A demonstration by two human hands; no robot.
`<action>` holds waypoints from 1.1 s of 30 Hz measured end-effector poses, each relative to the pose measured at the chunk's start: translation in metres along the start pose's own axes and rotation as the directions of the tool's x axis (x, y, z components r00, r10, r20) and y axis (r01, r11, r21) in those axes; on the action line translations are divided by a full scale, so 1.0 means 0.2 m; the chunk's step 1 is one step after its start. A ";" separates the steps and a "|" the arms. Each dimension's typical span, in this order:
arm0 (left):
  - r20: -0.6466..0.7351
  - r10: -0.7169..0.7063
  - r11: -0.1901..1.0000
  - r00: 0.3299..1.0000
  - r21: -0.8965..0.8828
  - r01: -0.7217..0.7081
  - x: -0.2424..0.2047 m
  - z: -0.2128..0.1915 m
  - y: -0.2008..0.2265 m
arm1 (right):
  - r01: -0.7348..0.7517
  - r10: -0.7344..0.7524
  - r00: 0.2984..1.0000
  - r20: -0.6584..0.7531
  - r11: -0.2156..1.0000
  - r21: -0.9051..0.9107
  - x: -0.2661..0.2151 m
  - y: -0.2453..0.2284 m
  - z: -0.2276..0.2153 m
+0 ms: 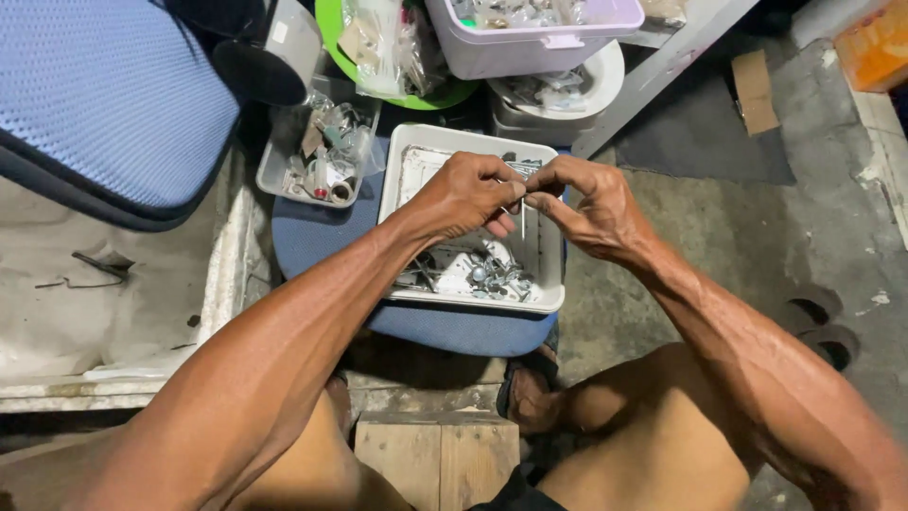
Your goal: The person is sitting and assembling small metal components, likely screws and brackets, by picking them from a tray and joining them.
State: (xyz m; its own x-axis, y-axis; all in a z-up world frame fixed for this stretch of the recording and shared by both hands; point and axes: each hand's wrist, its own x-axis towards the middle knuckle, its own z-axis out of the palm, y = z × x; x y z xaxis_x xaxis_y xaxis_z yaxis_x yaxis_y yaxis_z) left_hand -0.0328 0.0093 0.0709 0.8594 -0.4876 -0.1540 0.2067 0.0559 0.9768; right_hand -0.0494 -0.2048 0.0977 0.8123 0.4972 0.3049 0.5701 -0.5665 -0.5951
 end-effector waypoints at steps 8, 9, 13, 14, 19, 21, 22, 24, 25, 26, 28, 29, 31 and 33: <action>-0.058 -0.015 0.984 0.998 -0.180 0.004 -0.02 0.00 0.04 | -0.167 0.183 0.982 -0.057 0.964 0.209 0.01 -0.02 0.04; -0.079 -0.010 0.979 0.997 -0.201 -0.006 -0.02 0.00 0.05 | -0.219 0.240 0.970 -0.037 0.930 0.295 0.01 -0.05 0.05; -0.200 0.051 0.965 0.978 -0.243 -0.100 0.08 0.00 -0.02 | -0.293 0.318 0.948 -0.006 0.880 0.374 0.02 -0.10 0.04; -0.215 0.065 0.965 0.975 -0.235 -0.116 0.08 0.00 -0.01 | -0.276 0.302 0.953 -0.028 0.901 0.335 0.03 -0.08 0.04; -0.178 0.163 0.985 0.971 -0.029 -0.170 0.07 -0.04 -0.03 | -0.193 0.203 0.977 -0.060 0.971 0.144 0.03 -0.10 0.01; -0.114 0.148 0.989 0.982 -0.004 -0.149 0.03 -0.04 -0.04 | -0.143 0.146 0.989 -0.032 0.987 0.070 0.03 -0.14 0.02; -0.121 0.148 0.989 0.981 -0.005 -0.150 0.03 -0.03 -0.05 | -0.138 0.140 0.990 -0.027 0.988 0.071 0.03 -0.14 0.03; -0.088 0.101 0.993 0.991 -0.049 -0.105 0.02 0.00 -0.05 | -0.185 0.185 0.983 0.004 0.979 0.082 0.02 -0.14 0.05; -0.090 0.101 0.993 0.991 -0.049 -0.106 0.01 0.00 -0.03 | -0.184 0.184 0.983 0.005 0.980 0.082 0.04 -0.13 0.05; -0.125 0.078 0.994 0.989 -0.064 -0.086 -0.01 0.00 -0.01 | -0.167 0.169 0.985 -0.016 0.982 0.090 0.04 -0.13 0.05; -0.155 0.056 0.995 0.986 -0.073 -0.068 -0.03 0.00 0.04 | -0.150 0.155 0.987 -0.046 0.984 0.099 0.06 -0.14 0.06; -0.169 0.062 0.994 0.984 -0.077 -0.075 -0.03 -0.01 0.06 | -0.081 0.086 0.995 -0.043 0.991 0.110 0.07 -0.15 0.06; -0.179 0.065 0.994 0.982 -0.075 -0.080 -0.04 -0.02 0.06 | -0.014 0.020 0.999 -0.049 0.992 0.124 0.08 -0.15 0.08; -0.120 0.031 0.998 0.992 -0.042 -0.036 -0.05 -0.03 0.04 | -0.012 0.023 0.998 -0.064 0.987 0.161 0.09 -0.12 0.10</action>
State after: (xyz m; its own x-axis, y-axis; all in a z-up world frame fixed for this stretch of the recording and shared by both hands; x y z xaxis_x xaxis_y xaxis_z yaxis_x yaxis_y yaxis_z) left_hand -0.0360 0.0200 0.0782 0.9154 -0.3774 -0.1403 0.1947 0.1099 0.9747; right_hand -0.0518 -0.1692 0.1020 0.8313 0.4408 0.3386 0.5329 -0.4591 -0.7108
